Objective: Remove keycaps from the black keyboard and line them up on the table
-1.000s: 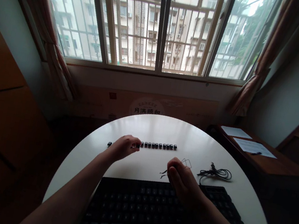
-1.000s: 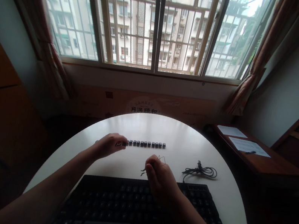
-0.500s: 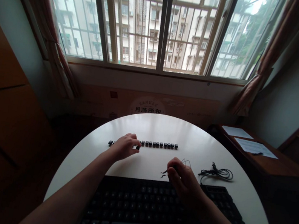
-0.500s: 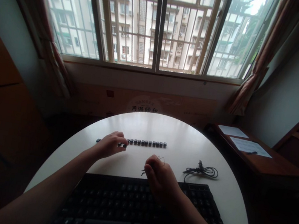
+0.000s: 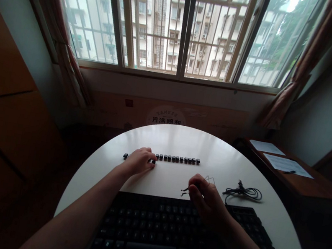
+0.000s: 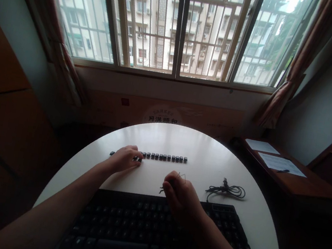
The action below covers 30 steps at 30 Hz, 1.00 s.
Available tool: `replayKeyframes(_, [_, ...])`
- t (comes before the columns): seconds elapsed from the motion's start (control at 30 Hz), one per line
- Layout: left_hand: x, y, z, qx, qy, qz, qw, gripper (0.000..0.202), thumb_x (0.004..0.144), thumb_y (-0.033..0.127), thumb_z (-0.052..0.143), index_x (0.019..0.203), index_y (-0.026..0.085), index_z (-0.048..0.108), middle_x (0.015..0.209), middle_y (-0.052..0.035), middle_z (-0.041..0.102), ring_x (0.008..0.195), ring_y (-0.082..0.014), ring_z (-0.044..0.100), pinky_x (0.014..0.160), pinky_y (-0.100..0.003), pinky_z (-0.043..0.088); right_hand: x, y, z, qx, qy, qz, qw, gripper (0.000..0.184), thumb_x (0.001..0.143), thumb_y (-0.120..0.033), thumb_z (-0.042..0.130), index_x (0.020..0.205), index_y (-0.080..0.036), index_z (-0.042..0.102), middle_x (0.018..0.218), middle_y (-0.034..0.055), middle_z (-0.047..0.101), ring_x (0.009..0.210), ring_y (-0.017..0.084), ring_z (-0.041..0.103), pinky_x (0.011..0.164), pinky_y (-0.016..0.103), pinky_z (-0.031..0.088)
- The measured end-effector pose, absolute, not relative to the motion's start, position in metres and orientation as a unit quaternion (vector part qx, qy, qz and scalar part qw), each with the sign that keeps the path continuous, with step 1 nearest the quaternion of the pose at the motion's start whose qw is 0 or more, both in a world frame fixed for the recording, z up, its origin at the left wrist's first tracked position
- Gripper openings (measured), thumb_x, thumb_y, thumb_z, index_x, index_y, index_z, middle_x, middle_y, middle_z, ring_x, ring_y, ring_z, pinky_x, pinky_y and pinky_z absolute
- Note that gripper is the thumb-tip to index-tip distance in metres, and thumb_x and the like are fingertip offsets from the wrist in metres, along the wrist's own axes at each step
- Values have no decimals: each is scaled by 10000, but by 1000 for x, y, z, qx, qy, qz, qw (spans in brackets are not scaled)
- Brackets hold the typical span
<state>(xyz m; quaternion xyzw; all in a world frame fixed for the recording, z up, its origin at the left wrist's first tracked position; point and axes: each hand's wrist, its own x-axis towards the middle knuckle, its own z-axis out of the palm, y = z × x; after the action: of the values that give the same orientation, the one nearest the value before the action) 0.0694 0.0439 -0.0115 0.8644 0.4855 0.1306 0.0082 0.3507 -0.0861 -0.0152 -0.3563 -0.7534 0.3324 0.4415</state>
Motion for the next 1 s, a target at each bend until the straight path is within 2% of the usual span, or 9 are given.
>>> replayKeyframes(0.37, [66,44,-10,856,500,128,-7,183,799,261,695,963,275,775,981,-45,685,918,-235,635,756,-316,497,351,-88,-13,-347,-756,329,447,301,1011,-453,420,880,-191,491,635,-37,428,536,97,383,512,223,322])
replayKeyframes(0.63, [71,46,-13,838,530,123,-45,201,822,287,665,987,245,772,983,-72,678,922,-247,630,752,-326,495,351,-88,-14,-350,-757,333,440,298,1012,-451,422,873,-194,485,628,-43,404,531,95,357,503,224,298])
replayKeyframes(1.0, [70,47,-13,834,535,129,-44,210,813,289,685,1006,253,760,1001,-60,670,917,-236,634,750,-314,506,351,-87,-13,-342,-757,336,444,295,1010,-446,434,879,-188,490,632,-42,420,535,89,368,506,217,312])
